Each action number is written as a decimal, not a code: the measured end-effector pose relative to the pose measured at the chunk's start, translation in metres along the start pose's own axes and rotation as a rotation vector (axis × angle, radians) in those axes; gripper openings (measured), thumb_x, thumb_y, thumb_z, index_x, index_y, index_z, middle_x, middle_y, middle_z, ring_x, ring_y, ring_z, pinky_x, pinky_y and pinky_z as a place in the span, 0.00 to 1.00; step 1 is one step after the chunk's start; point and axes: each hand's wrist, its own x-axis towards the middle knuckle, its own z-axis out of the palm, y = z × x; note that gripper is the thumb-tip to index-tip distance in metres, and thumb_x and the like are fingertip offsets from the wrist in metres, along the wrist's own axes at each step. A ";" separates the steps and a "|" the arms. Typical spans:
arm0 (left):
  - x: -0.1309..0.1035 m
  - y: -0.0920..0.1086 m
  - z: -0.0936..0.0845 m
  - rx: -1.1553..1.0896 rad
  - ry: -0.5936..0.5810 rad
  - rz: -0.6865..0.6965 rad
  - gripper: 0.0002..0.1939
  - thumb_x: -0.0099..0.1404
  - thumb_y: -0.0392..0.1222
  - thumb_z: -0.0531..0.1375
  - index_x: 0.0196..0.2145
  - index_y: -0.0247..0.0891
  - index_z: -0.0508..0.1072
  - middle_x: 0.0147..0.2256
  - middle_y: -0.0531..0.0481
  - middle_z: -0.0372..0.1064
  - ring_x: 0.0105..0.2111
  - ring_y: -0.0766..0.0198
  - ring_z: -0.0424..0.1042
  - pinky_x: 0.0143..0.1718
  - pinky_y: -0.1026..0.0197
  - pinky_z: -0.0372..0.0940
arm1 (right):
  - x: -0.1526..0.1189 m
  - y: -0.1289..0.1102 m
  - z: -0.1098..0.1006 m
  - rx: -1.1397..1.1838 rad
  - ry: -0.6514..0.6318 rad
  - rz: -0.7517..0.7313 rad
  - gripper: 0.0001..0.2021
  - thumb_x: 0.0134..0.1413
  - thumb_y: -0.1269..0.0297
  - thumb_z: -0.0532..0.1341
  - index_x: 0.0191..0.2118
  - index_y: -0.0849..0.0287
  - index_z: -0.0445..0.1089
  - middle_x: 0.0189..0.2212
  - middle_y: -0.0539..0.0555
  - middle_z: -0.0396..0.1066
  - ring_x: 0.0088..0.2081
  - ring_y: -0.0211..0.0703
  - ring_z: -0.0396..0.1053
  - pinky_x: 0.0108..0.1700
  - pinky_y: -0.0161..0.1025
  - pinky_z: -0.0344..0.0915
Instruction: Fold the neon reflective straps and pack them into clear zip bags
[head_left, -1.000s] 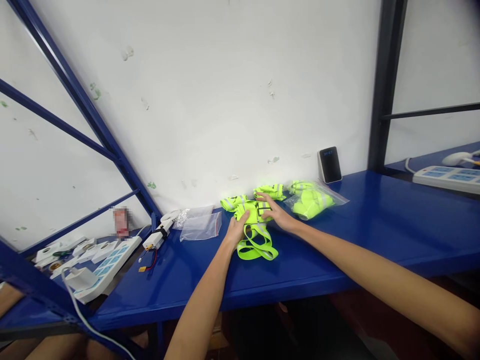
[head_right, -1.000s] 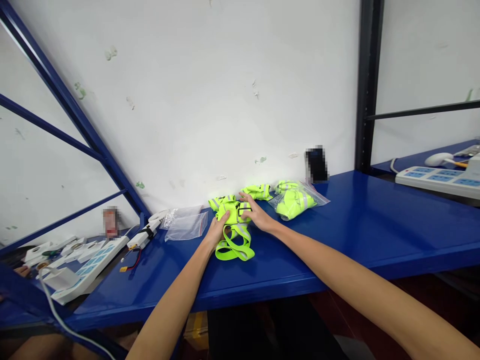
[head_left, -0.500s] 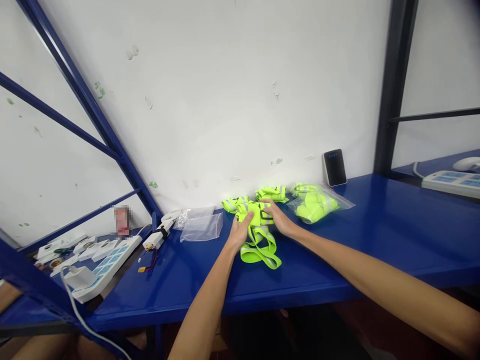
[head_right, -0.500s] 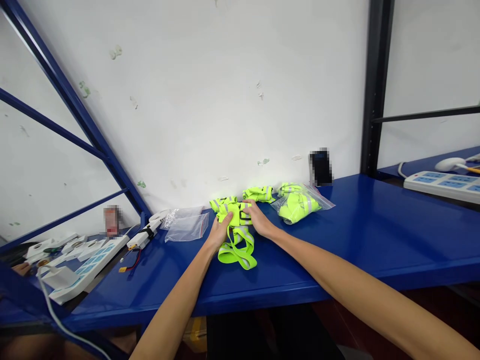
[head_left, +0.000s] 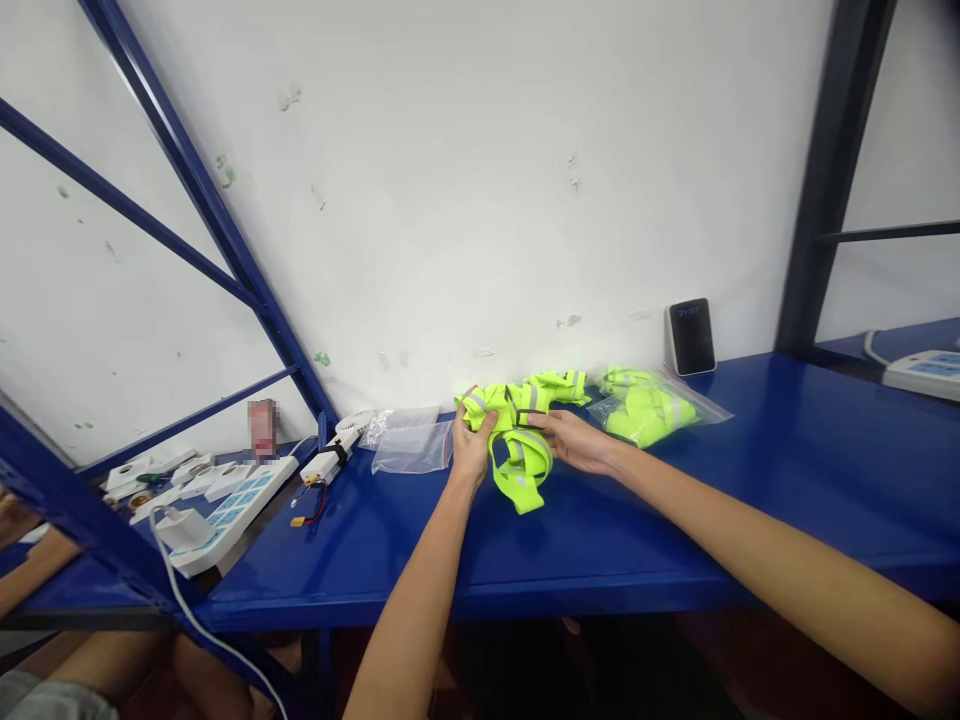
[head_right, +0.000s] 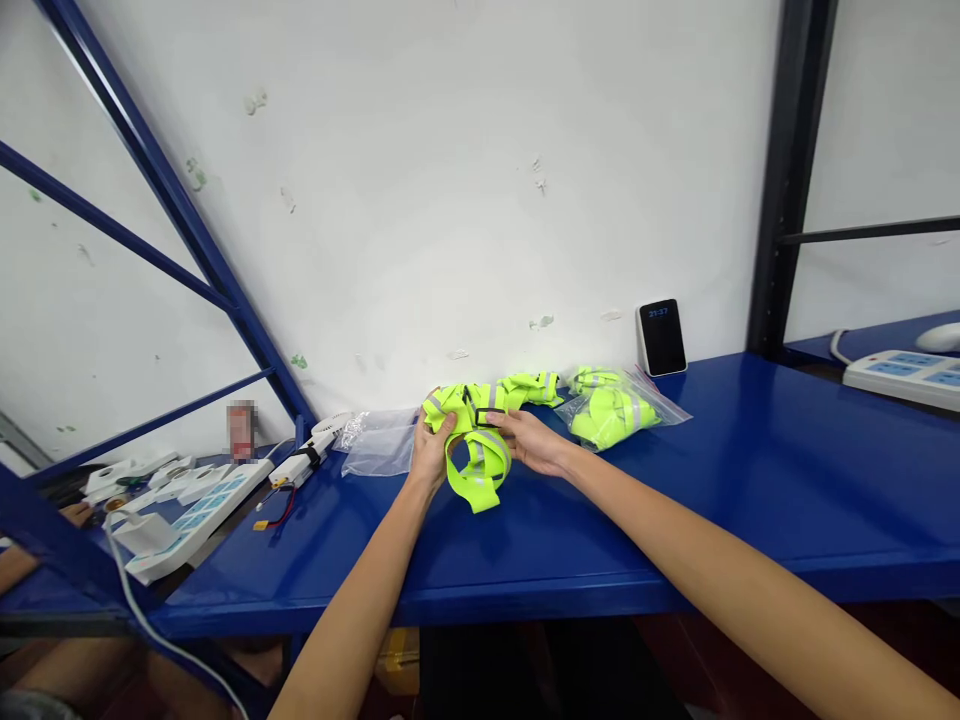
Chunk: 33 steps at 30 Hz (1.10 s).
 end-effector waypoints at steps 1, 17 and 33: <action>0.000 0.000 -0.001 0.039 0.000 0.020 0.38 0.52 0.45 0.69 0.58 0.44 0.61 0.50 0.46 0.70 0.49 0.55 0.70 0.50 0.58 0.66 | 0.000 0.001 -0.002 -0.014 0.002 0.022 0.13 0.52 0.62 0.65 0.43 0.62 0.73 0.42 0.59 0.76 0.37 0.45 0.75 0.36 0.38 0.73; -0.010 0.000 -0.007 -0.073 -0.269 -0.363 0.43 0.47 0.30 0.66 0.59 0.47 0.59 0.47 0.48 0.72 0.44 0.57 0.73 0.46 0.56 0.68 | -0.006 0.006 -0.008 -0.093 -0.075 0.045 0.16 0.50 0.69 0.62 0.47 0.57 0.66 0.42 0.56 0.75 0.41 0.48 0.74 0.46 0.47 0.72; -0.009 -0.014 0.012 -0.212 -0.198 -0.410 0.34 0.55 0.49 0.65 0.58 0.42 0.62 0.48 0.44 0.71 0.43 0.56 0.74 0.45 0.55 0.68 | 0.005 -0.010 0.011 0.068 0.251 -0.280 0.17 0.41 0.69 0.65 0.41 0.54 0.66 0.39 0.54 0.75 0.42 0.51 0.73 0.42 0.48 0.72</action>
